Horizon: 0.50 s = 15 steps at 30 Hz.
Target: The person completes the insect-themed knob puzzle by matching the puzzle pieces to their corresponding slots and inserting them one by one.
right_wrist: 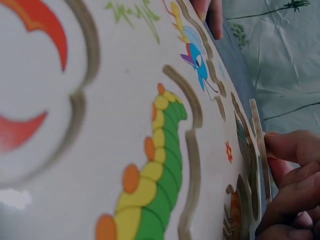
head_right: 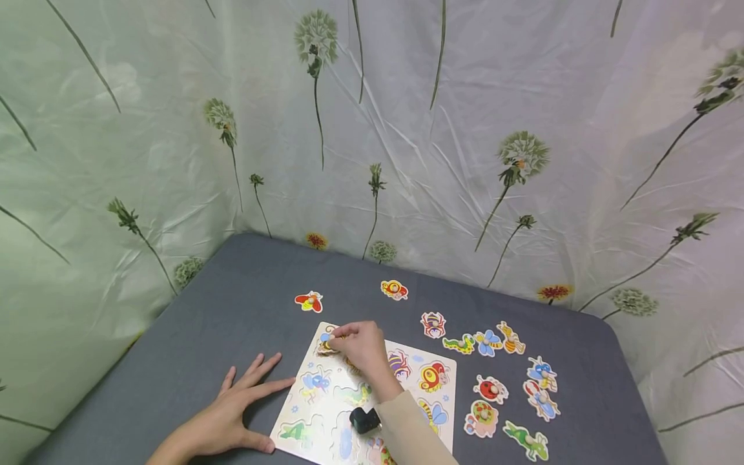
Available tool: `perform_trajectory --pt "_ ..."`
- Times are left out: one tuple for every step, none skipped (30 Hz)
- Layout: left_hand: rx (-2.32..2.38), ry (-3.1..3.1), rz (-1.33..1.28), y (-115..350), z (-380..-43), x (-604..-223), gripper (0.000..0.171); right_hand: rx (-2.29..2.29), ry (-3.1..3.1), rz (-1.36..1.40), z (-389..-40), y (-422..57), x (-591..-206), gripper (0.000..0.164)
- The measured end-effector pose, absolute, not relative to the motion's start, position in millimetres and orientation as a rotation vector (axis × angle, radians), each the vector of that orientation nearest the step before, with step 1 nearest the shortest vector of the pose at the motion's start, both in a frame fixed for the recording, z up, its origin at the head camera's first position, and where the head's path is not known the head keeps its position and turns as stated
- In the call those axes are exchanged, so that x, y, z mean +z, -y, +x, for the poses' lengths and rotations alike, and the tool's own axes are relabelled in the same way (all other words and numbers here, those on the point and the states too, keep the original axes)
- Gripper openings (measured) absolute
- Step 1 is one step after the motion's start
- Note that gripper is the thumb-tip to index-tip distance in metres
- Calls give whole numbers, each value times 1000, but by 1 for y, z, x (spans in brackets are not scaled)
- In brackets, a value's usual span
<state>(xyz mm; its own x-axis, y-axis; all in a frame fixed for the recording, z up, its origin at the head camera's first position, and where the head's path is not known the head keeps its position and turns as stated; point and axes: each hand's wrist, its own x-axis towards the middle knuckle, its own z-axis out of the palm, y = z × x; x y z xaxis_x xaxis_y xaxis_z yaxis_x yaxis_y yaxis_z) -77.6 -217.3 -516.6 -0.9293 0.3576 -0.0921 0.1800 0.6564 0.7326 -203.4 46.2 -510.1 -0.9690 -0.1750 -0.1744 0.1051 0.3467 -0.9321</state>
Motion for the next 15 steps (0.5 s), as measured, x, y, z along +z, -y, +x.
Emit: perform_trajectory --pt "1135 -2647 436 218 -78 -517 102 -1672 -2361 -59 -203 -45 -510 14" --pt "1137 -2649 436 218 -79 -517 101 -1679 -2354 -57 -203 -45 -509 14" --pt "1138 -2649 434 218 -79 -517 101 -1673 -2364 -64 -203 -44 -509 14" --pt "1140 -2646 430 219 -79 -517 101 -1665 -2371 -73 -204 -43 -509 14" --pt "1138 -2643 425 219 -79 -518 101 -1654 -2372 -75 -203 -42 -509 14" --pt "1138 -2639 419 220 -78 -518 101 -1638 -2380 -81 -203 -41 -510 14" --pt "1138 -2637 422 220 -78 -518 101 -1620 -2389 -85 -203 -41 -510 13" --pt "1138 -2634 419 220 -77 -519 101 -1603 -2397 -86 -203 -41 -511 13" --pt "1137 -2635 421 220 -77 -519 101 -1583 -2410 -89 -202 -40 -511 12" --pt "1139 -2635 425 220 -76 -520 101 -1568 -2417 -87 -202 -40 -512 12" --pt "1139 -2640 433 220 -76 -520 101 -1555 -2426 -83 -201 -40 -512 11" --pt "1143 -2643 442 220 -76 -520 101 -1542 -2441 -81 -201 -40 -513 11" --pt "1144 -2645 449 219 -77 -520 101 -1531 -2453 -78 -201 -40 -513 10" --pt "1142 -2645 452 219 -77 -520 101 -1523 -2465 -80 -201 -40 -513 9" --pt "1143 -2643 457 218 -78 -520 101 -1513 -2478 -83 -201 -40 -513 9"
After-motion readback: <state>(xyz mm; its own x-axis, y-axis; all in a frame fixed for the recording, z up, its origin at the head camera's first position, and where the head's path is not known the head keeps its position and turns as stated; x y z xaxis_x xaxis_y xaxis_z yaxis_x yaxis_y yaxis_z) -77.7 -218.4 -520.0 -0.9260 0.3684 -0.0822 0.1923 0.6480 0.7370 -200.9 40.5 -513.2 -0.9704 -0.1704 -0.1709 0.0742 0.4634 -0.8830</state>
